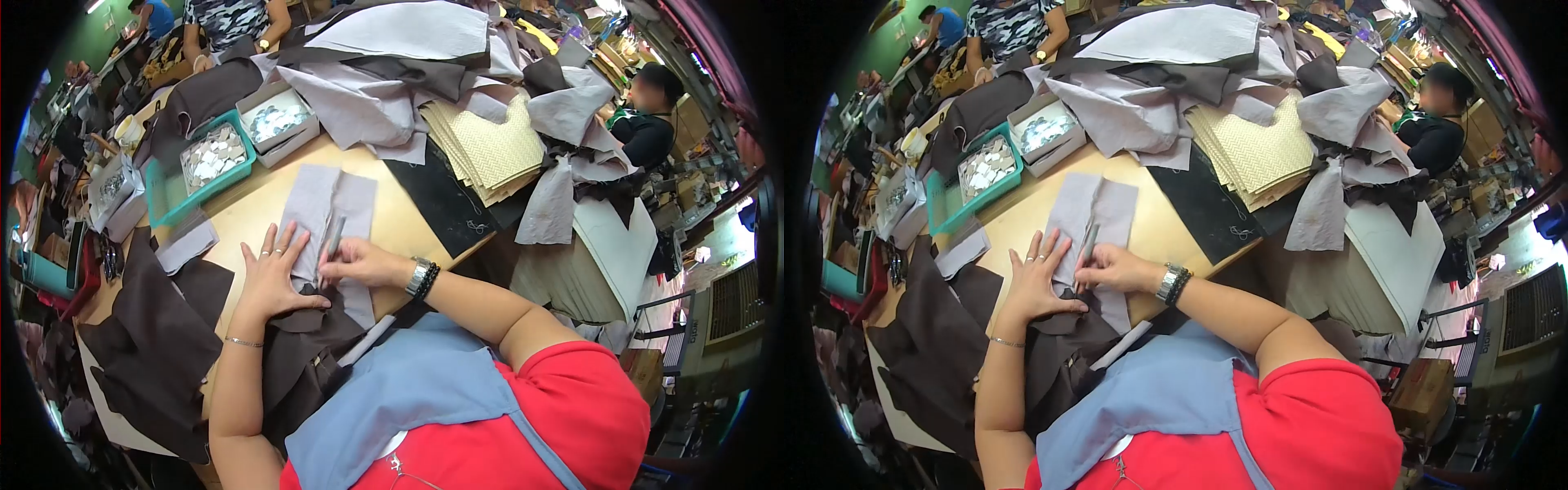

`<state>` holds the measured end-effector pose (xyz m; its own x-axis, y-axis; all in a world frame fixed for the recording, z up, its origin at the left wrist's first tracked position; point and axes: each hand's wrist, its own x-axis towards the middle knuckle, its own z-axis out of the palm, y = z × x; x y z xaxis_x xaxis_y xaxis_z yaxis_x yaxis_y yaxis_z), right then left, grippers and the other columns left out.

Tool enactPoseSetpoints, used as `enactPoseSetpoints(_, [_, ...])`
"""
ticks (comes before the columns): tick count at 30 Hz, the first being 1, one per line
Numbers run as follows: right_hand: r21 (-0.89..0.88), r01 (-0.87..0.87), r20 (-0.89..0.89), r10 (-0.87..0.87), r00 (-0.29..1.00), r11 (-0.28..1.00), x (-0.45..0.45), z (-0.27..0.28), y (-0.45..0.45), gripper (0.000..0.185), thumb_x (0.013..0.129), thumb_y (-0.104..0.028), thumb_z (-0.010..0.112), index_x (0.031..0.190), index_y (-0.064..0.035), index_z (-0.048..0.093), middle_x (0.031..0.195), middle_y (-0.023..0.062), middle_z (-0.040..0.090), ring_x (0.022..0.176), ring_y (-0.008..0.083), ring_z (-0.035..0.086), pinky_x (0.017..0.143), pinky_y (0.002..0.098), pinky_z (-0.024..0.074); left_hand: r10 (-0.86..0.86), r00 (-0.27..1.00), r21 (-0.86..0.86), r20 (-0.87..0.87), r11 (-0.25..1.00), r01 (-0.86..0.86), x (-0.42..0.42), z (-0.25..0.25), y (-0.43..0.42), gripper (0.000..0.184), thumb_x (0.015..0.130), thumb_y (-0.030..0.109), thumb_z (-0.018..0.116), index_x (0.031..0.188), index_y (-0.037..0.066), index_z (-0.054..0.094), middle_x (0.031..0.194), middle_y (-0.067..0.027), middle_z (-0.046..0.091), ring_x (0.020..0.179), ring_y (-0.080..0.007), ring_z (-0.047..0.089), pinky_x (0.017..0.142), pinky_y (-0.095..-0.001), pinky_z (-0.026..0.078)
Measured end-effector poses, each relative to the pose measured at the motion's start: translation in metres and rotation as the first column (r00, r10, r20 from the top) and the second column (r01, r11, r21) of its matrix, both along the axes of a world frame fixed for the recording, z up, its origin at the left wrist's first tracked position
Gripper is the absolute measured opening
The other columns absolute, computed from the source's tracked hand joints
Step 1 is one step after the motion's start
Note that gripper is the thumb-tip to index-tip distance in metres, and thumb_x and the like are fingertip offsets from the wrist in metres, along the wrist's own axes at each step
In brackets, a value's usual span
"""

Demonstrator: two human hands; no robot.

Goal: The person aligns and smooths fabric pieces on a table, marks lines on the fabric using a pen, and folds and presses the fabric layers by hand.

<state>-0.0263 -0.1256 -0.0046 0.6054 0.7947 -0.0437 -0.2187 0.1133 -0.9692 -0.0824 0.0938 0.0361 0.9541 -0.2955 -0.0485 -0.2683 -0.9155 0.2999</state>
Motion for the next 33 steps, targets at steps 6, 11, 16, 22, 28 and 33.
enactPoseSetpoints(6, [-0.033, 0.179, -0.396, -0.177, 0.901, 0.983, 0.004, 0.021, -0.022, 0.016, 0.097, -0.02, 0.064, 0.106, -0.0103, 0.057, 0.094, 0.0001, 0.067, 0.082, 0.0087, 0.066, 0.072, 0.0245, 0.0541, 0.008, 1.0, 0.011, -0.016, 1.0, -0.007, 0.0, 0.0, -0.001, 0.125, 0.045, 0.081, 0.076, 0.148, 0.017, 0.043, 0.161, -0.0112, 0.028, 0.149, -0.0387, 0.018, 0.105, -0.0792, 0.007])
enactPoseSetpoints(11, [-0.377, 0.507, 0.338, -0.394, 0.854, 0.775, 0.062, 0.038, -0.09, 0.03, 0.094, -0.017, 0.061, 0.121, -0.0043, 0.061, 0.079, 0.0017, 0.066, 0.065, 0.0065, 0.06, 0.056, 0.0253, 0.0478, 0.054, 0.998, -0.031, -0.034, 0.998, -0.055, 0.005, 0.002, -0.002, 0.095, 0.069, 0.07, 0.07, 0.145, 0.017, 0.047, 0.155, -0.0118, 0.038, 0.147, -0.0383, 0.025, 0.108, -0.077, 0.007])
enactPoseSetpoints(16, [-0.531, 0.777, 0.837, 0.068, 0.543, 0.337, 0.071, 0.049, -0.136, 0.032, 0.082, -0.022, 0.069, 0.107, -0.0028, 0.068, 0.088, 0.0145, 0.07, 0.081, 0.033, 0.067, 0.074, 0.0392, 0.054, 0.023, 0.989, -0.092, 0.149, 0.996, -0.01, 0.03, 0.003, -0.017, 0.047, 0.095, 0.033, 0.056, 0.139, 0.016, 0.052, 0.149, -0.0088, 0.047, 0.143, -0.0323, 0.035, 0.111, -0.0718, 0.012])
enactPoseSetpoints(22, [0.039, 0.649, 0.975, -0.17, 0.141, 0.76, 0.069, 0.041, -0.07, 0.031, 0.082, -0.014, 0.073, 0.111, -0.0039, 0.065, 0.084, 0.0116, 0.064, 0.078, 0.0275, 0.063, 0.072, 0.0373, 0.0515, 0.01, 0.985, -0.255, 0.174, 0.966, 0.036, 0.06, -0.03, -0.035, 0.045, 0.099, 0.013, 0.043, 0.144, 0.014, 0.045, 0.145, -0.0083, 0.051, 0.139, -0.0269, 0.043, 0.114, -0.0657, 0.019])
enactPoseSetpoints(28, [-0.127, 0.502, 0.936, -0.064, 0.347, 0.855, 0.085, 0.021, -0.026, 0.021, 0.084, -0.012, 0.072, 0.1, -0.0018, 0.063, 0.088, 0.0142, 0.065, 0.081, 0.0282, 0.065, 0.075, 0.0379, 0.0529, 0.075, 0.978, -0.176, 0.193, 0.983, -0.04, 0.052, -0.03, -0.027, 0.048, 0.1, 0.015, 0.043, 0.147, 0.015, 0.04, 0.143, -0.009, 0.053, 0.138, -0.0254, 0.044, 0.111, -0.0686, 0.022])
enactPoseSetpoints(33, [-0.117, 0.516, 0.938, -0.077, 0.339, 0.849, 0.084, 0.019, -0.024, 0.019, 0.084, -0.009, 0.071, 0.099, -0.003, 0.062, 0.089, 0.0137, 0.064, 0.082, 0.0296, 0.064, 0.076, 0.0385, 0.052, 0.062, 0.981, -0.189, 0.183, 0.982, -0.026, 0.049, -0.032, -0.019, 0.049, 0.099, 0.015, 0.045, 0.148, 0.021, 0.039, 0.144, -0.0078, 0.052, 0.138, -0.0256, 0.044, 0.11, -0.0708, 0.021])
